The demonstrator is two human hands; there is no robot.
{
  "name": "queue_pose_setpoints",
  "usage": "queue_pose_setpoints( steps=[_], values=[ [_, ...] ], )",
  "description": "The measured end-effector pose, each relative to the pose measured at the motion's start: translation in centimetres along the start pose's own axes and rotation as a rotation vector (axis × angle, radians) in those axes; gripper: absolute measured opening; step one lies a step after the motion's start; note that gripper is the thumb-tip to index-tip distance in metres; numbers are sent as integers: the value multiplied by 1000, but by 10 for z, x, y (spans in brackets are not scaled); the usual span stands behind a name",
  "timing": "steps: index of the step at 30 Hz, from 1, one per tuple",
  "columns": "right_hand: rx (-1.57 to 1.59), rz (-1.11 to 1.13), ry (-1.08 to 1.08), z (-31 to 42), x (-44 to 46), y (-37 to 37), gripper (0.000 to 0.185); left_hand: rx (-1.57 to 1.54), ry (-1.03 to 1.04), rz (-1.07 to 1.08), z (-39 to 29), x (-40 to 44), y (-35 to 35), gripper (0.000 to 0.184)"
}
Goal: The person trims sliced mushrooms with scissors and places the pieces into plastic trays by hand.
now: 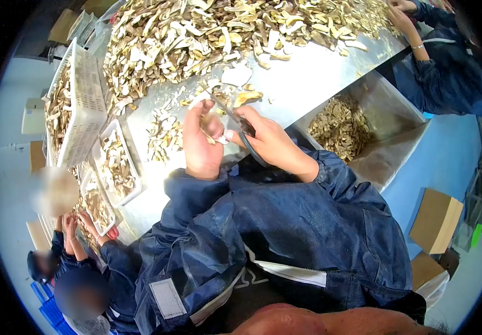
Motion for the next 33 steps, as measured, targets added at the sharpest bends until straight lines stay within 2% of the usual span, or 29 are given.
queue_pose_setpoints(
  steps=[7,10,12,16,20,21,22,23,24,26,27,30,33],
  values=[
    [8,-23,-124,-6,2,15,44,86,16,59,-8,-7,-18,17],
    [-16,46,28,5,0,14,45,80,63,60,-14,-9,-21,20],
    [42,13,-64,-7,1,24,42,98,92,18,-12,0,-32,19],
    [-35,110,76,-1,1,31,39,-36,80,-34,-20,-4,-40,18],
    [103,150,234,4,4,32,38,-93,76,-106,-51,11,-95,20],
    [100,134,240,-2,5,29,36,-61,150,-157,-68,11,-108,22],
    [131,105,251,3,6,28,35,-57,232,-85,-84,13,-133,22],
    [135,70,260,2,6,25,34,-86,268,-241,-105,18,-148,21],
    [136,35,270,-1,8,20,34,-39,372,-196,-128,12,-163,17],
    [156,-76,232,-11,14,12,32,-25,535,-448,-168,15,-183,12],
    [178,-139,200,-13,18,8,32,120,671,-440,-184,14,-194,9],
    [247,-312,98,-36,34,-5,33,569,772,-354,-228,37,-235,28],
    [296,-403,64,-45,41,-10,32,745,801,-411,-247,22,-226,42]
  ],
)
Point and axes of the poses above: each hand's wrist, its own x-axis towards the middle knuckle, its own y-axis out of the palm, z = x × y, the point moved 1 cm from there along x, towards the middle knuckle, and after that the axes turned 11 degrees about -z, right-handed, at the moved point
